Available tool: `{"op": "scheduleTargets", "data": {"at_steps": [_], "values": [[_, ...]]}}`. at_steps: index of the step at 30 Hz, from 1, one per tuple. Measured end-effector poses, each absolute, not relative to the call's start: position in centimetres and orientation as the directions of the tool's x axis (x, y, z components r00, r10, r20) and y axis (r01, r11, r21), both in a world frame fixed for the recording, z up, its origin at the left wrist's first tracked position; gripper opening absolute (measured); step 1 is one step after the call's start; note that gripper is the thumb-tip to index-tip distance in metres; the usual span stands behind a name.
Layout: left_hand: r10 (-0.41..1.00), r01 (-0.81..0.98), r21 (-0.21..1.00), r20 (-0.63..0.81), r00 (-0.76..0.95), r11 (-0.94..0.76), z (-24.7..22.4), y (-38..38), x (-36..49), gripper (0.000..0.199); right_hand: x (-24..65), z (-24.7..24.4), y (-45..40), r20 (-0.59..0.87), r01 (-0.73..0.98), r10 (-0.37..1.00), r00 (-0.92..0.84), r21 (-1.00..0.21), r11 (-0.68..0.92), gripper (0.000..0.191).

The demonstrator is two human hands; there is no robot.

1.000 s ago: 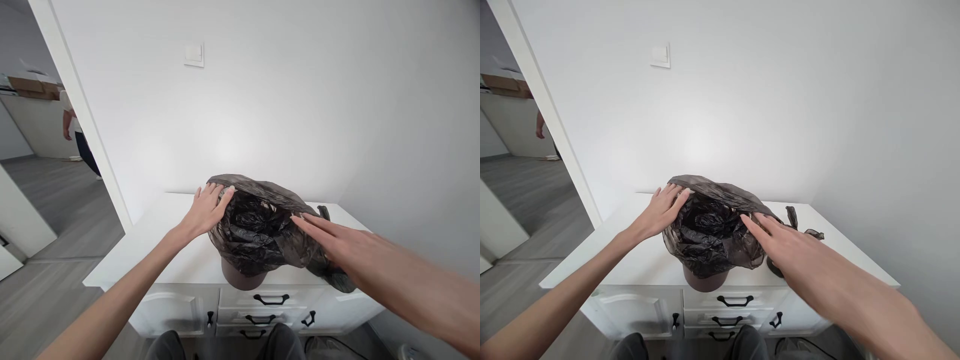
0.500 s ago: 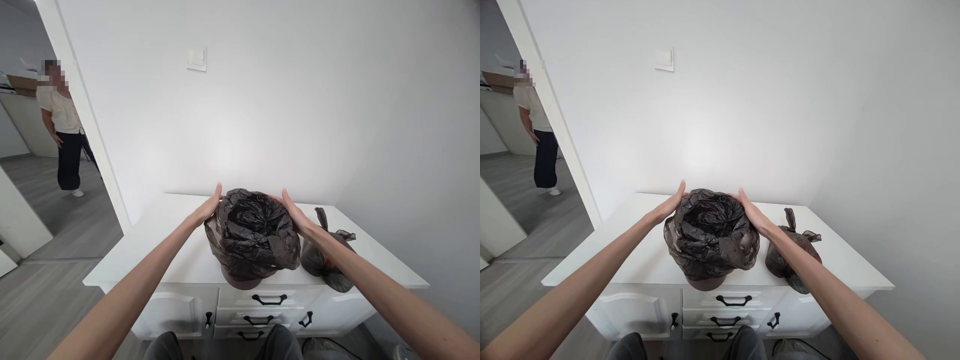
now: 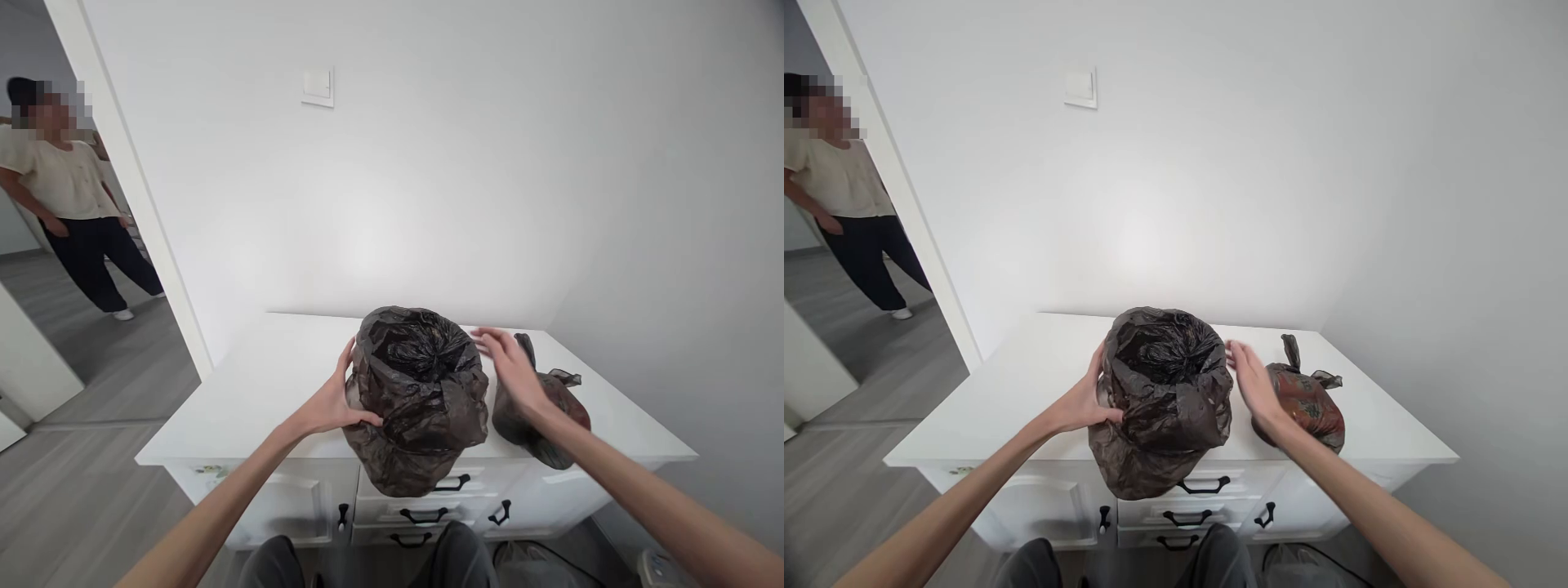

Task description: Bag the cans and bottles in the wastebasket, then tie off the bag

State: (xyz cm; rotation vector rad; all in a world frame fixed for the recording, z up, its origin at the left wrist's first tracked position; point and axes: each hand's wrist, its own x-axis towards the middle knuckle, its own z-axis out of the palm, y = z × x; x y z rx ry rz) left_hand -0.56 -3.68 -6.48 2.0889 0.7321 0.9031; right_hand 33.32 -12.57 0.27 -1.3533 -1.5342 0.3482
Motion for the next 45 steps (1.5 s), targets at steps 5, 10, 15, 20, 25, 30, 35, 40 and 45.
{"op": "scheduleTargets", "data": {"at_steps": [5,10,15,20,25,30,35,40,45], "values": [[0.807,0.325,0.831,0.223,0.547,-0.451,-10.2,-1.8,-4.6,0.118,34.2,8.5,-13.0,0.442,0.685,0.886,-0.141,-0.602,0.409,0.04],[0.973,0.465,0.858,0.151,0.176,-0.218,-11.0,-1.7,-6.8,0.073,31.7,10.8,-9.9,0.054,0.761,0.844,-0.534,-0.405,0.507,0.055],[0.985,0.502,0.847,0.151,0.085,-0.174,-10.6,-3.4,-7.0,0.063,26.8,7.0,-4.7,-0.12,0.78,0.806,-0.58,-0.366,0.507,0.077],[0.979,0.519,0.83,0.17,0.116,-0.206,-10.5,-3.9,-6.9,0.059,24.4,7.2,-5.3,-0.167,0.769,0.787,-0.594,-0.404,0.495,0.059],[0.975,0.554,0.803,0.181,0.127,-0.222,-11.0,-3.4,-7.0,0.059,26.6,12.2,-11.5,0.021,0.71,0.865,-0.501,-0.561,0.425,0.043],[0.973,0.563,0.793,0.175,0.153,-0.231,-11.8,-2.9,-7.1,0.057,28.7,11.1,-16.2,0.019,0.754,0.87,-0.493,-0.49,0.438,0.053],[0.971,0.565,0.79,0.18,0.158,-0.239,-11.7,-2.9,-7.1,0.055,29.4,7.2,-15.7,0.094,0.833,0.843,-0.529,-0.133,0.537,0.044],[0.972,0.576,0.782,0.183,0.15,-0.236,-11.1,-3.3,-6.8,0.055,30.6,7.8,-13.4,0.12,0.864,0.865,-0.487,-0.076,0.497,0.045],[0.978,0.573,0.792,0.165,0.129,-0.209,-10.4,-3.8,-6.4,0.054,34.0,8.8,-9.4,0.156,0.938,0.928,-0.338,-0.019,0.345,0.043]]}}
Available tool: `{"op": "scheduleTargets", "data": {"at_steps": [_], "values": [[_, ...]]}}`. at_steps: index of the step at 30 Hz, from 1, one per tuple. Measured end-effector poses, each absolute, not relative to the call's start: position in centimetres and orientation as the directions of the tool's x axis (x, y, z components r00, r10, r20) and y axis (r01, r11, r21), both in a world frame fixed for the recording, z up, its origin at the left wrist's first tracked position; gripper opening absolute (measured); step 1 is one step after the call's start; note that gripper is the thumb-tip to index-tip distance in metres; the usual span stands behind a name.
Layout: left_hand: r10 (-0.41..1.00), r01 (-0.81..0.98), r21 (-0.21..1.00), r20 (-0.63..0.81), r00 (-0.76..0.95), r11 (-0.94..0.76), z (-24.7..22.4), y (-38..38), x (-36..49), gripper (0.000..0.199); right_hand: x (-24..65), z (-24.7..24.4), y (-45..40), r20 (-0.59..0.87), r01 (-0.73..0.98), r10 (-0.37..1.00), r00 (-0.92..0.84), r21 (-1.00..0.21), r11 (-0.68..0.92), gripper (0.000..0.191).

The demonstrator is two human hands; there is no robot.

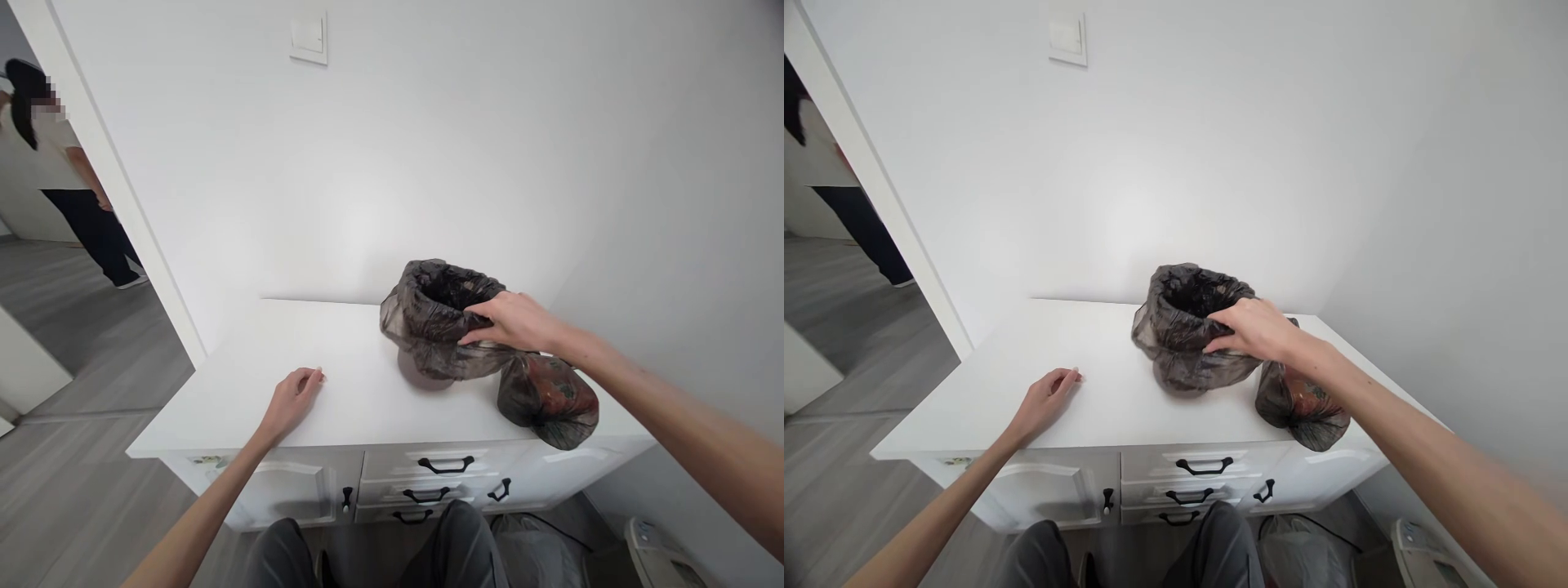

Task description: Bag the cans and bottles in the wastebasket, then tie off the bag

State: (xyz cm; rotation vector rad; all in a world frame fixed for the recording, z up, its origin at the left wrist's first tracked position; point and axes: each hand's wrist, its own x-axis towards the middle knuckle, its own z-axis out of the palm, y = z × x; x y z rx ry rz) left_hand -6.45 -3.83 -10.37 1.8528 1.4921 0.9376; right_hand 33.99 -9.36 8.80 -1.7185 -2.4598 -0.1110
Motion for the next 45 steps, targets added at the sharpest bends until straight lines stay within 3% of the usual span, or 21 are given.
{"op": "scheduleTargets", "data": {"at_steps": [4,11,15,19,22,24,26,29,31,35,38,41,45], "values": [[0.982,0.572,0.798,0.149,0.117,-0.19,-10.0,-4.1,-6.3,0.055,37.5,8.6,-5.8,0.154,0.972,0.96,-0.232,0.073,0.223,0.043],[0.984,0.564,0.807,0.14,0.108,-0.177,-10.3,-3.8,-6.2,0.054,43.7,6.6,-2.1,0.093,0.995,0.992,-0.081,0.059,0.076,0.045],[0.984,0.563,0.807,0.137,0.116,-0.179,-10.6,-3.6,-6.3,0.054,46.3,4.9,-0.8,0.127,0.999,0.992,-0.027,0.044,0.022,0.052],[0.982,0.569,0.801,0.146,0.117,-0.187,-11.0,-3.4,-6.4,0.053,47.1,3.3,-0.4,0.251,0.996,0.967,-0.04,0.093,0.017,0.067],[0.982,0.57,0.8,0.146,0.119,-0.188,-11.1,-3.2,-6.5,0.053,46.0,1.4,-1.6,0.451,0.99,0.886,-0.106,0.131,0.052,0.084],[0.982,0.567,0.801,0.144,0.124,-0.19,-11.1,-3.2,-6.6,0.052,44.6,-0.6,-2.9,0.575,0.996,0.815,-0.071,0.082,0.029,0.099],[0.981,0.565,0.802,0.148,0.125,-0.193,-11.1,-3.2,-6.6,0.052,43.0,-3.1,-4.5,0.612,1.0,0.79,0.023,-0.027,-0.007,0.111],[0.979,0.561,0.803,0.159,0.126,-0.202,-11.1,-3.2,-6.6,0.052,40.4,-7.3,-7.0,0.538,0.978,0.831,0.139,-0.208,-0.028,0.117],[0.979,0.562,0.802,0.157,0.129,-0.203,-11.1,-3.2,-6.6,0.052,38.6,-10.0,-8.4,0.477,0.944,0.852,0.214,-0.326,-0.055,0.11],[0.979,0.573,0.794,0.158,0.128,-0.203,-11.1,-3.3,-6.5,0.051,35.0,-14.6,-10.1,0.368,0.894,0.913,0.178,-0.447,0.006,0.102],[0.978,0.584,0.784,0.167,0.126,-0.209,-10.9,-3.5,-6.4,0.051,32.5,-17.1,-10.4,0.283,0.868,0.955,0.088,-0.492,0.066,0.094],[0.98,0.59,0.782,0.157,0.122,-0.199,-10.5,-3.8,-6.2,0.049,30.7,-18.7,-10.1,0.169,0.859,0.983,0.072,-0.511,0.024,0.089],[0.981,0.589,0.784,0.149,0.126,-0.195,-10.3,-4.2,-6.1,0.047,29.7,-19.5,-9.6,0.128,0.924,0.988,0.088,-0.381,-0.033,0.08]]}}
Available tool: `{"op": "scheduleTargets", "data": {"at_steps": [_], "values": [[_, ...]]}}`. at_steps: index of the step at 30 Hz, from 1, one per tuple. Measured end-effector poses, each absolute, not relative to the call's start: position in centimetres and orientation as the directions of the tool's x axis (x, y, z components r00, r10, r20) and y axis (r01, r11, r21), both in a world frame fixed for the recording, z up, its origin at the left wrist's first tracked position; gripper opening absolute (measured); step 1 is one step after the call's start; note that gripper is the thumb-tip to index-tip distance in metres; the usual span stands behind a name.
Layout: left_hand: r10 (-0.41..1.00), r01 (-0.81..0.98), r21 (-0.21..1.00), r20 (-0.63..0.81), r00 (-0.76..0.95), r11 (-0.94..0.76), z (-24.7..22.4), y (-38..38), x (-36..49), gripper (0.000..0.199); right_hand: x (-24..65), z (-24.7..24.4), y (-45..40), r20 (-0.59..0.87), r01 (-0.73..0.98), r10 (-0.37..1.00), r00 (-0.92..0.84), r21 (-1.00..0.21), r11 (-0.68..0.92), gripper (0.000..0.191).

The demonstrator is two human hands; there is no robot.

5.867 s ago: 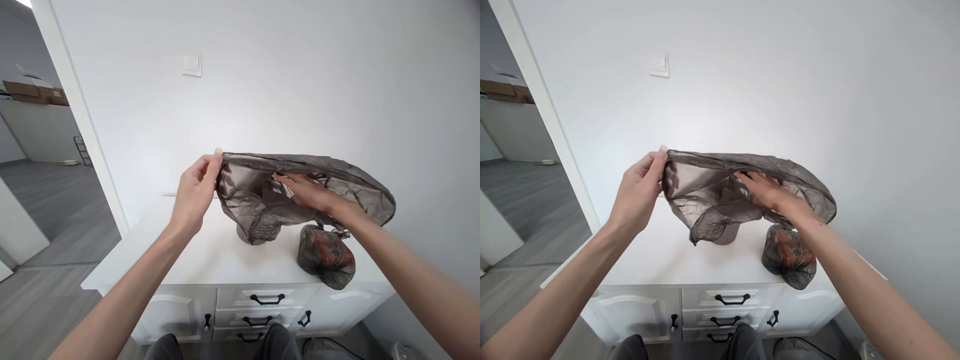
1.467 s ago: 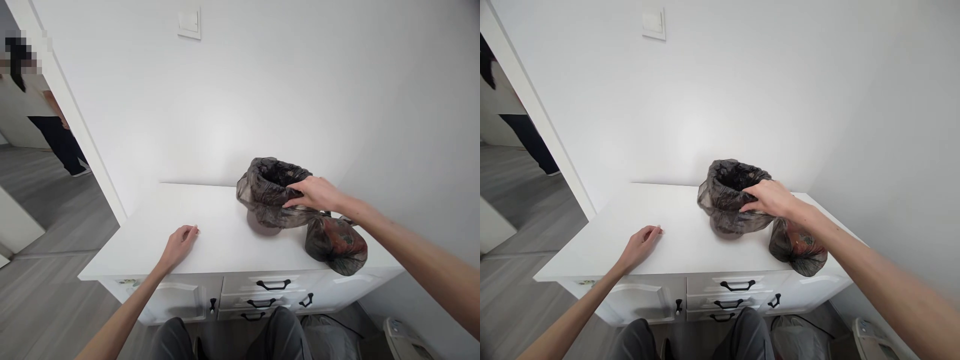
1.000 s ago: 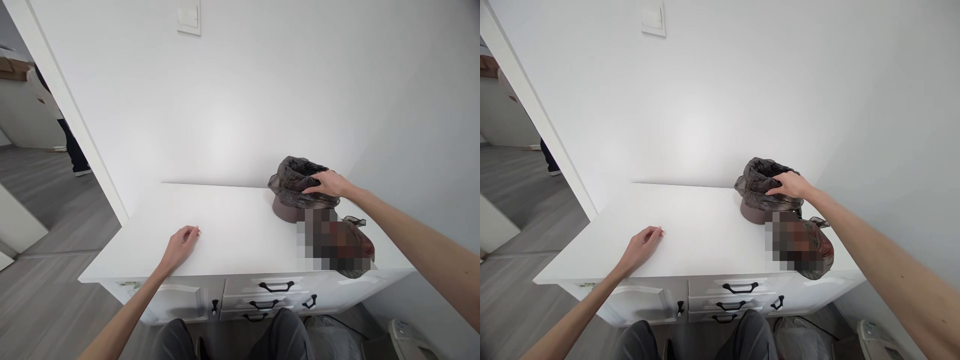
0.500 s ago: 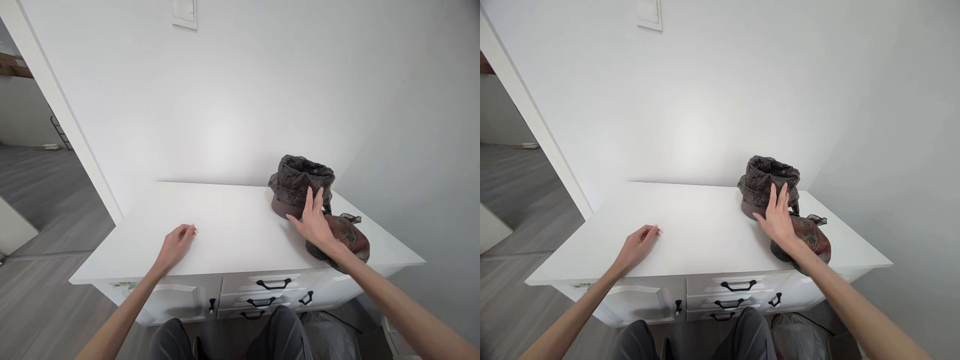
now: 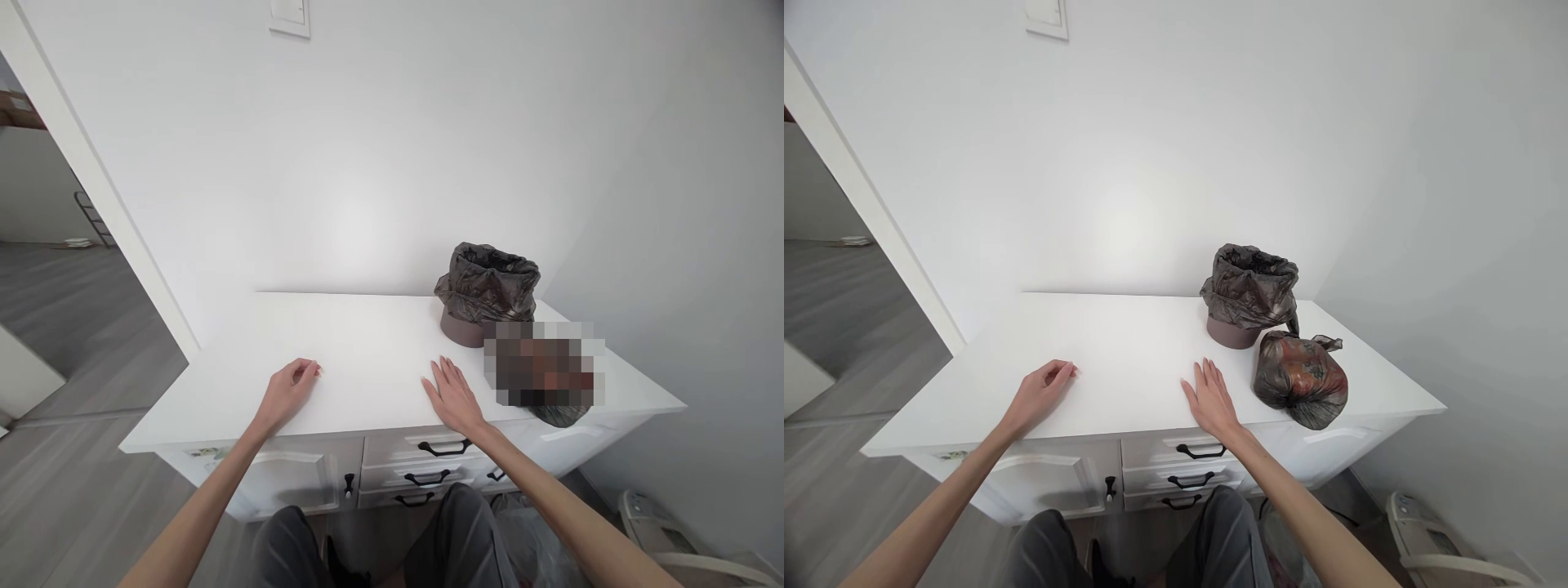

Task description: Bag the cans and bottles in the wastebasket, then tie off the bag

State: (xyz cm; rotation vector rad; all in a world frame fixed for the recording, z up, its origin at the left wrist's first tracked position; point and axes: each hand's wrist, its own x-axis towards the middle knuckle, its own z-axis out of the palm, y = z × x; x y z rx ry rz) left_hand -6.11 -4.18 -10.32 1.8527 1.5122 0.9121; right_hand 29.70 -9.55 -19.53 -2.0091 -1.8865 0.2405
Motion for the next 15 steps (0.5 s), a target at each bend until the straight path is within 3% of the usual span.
{"op": "scheduleTargets", "data": {"at_steps": [4,15], "values": [[0.98,0.592,0.78,0.151,0.132,-0.2,-10.65,-4.07,-6.14,0.047,29.66,-19.56,-9.49,0.134,0.961,0.989,0.069,-0.274,-0.03,0.077],[0.975,0.515,0.829,0.167,0.146,-0.219,-11.06,-3.72,-6.58,0.049,29.48,-19.27,-9.69,0.126,0.973,0.989,0.071,-0.229,-0.041,0.075]]}}
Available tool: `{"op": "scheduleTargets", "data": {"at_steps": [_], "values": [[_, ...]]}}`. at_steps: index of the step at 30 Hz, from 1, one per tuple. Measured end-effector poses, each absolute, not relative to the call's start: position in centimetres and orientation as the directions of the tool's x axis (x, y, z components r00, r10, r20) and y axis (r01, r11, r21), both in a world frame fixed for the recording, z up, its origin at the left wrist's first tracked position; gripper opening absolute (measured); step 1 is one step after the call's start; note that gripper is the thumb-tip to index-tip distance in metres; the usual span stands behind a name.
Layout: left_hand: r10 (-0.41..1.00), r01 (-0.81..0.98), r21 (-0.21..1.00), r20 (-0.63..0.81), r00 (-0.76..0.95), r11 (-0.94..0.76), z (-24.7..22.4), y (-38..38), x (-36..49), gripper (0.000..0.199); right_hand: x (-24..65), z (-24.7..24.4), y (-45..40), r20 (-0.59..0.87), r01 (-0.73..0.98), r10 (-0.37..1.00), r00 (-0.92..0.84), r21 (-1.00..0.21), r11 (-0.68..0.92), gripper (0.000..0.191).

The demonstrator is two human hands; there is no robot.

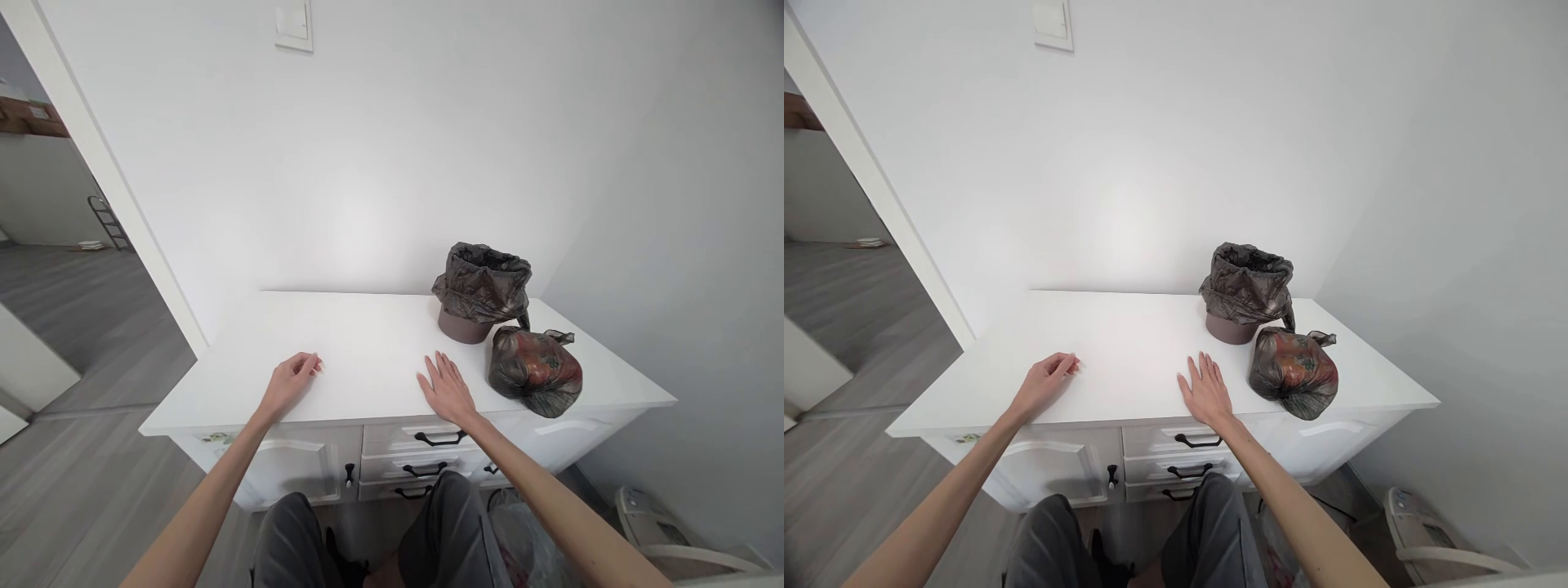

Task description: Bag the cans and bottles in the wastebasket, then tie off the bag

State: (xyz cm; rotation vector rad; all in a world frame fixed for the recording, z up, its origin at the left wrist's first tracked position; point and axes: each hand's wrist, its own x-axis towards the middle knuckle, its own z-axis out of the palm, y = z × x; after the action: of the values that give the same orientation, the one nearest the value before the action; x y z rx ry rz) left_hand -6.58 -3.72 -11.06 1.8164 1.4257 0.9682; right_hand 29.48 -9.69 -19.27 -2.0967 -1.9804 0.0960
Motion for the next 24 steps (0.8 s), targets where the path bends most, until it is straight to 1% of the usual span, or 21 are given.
{"op": "scheduleTargets", "data": {"at_steps": [5,14,24], "values": [[0.98,0.537,0.821,0.14,0.141,-0.195,-11.15,-3.86,-6.52,0.053,29.44,-19.24,-9.68,0.124,0.971,0.989,0.076,-0.236,-0.045,0.075],[0.99,0.546,0.827,0.09,0.109,-0.136,-11.08,-4.04,-6.61,0.049,29.28,-18.91,-9.63,0.116,0.97,0.989,0.088,-0.234,-0.059,0.076],[0.981,0.514,0.836,0.148,0.122,-0.19,-10.7,-4.37,-6.29,0.048,28.95,-18.39,-9.88,0.109,0.968,0.99,0.094,-0.243,-0.066,0.074]]}}
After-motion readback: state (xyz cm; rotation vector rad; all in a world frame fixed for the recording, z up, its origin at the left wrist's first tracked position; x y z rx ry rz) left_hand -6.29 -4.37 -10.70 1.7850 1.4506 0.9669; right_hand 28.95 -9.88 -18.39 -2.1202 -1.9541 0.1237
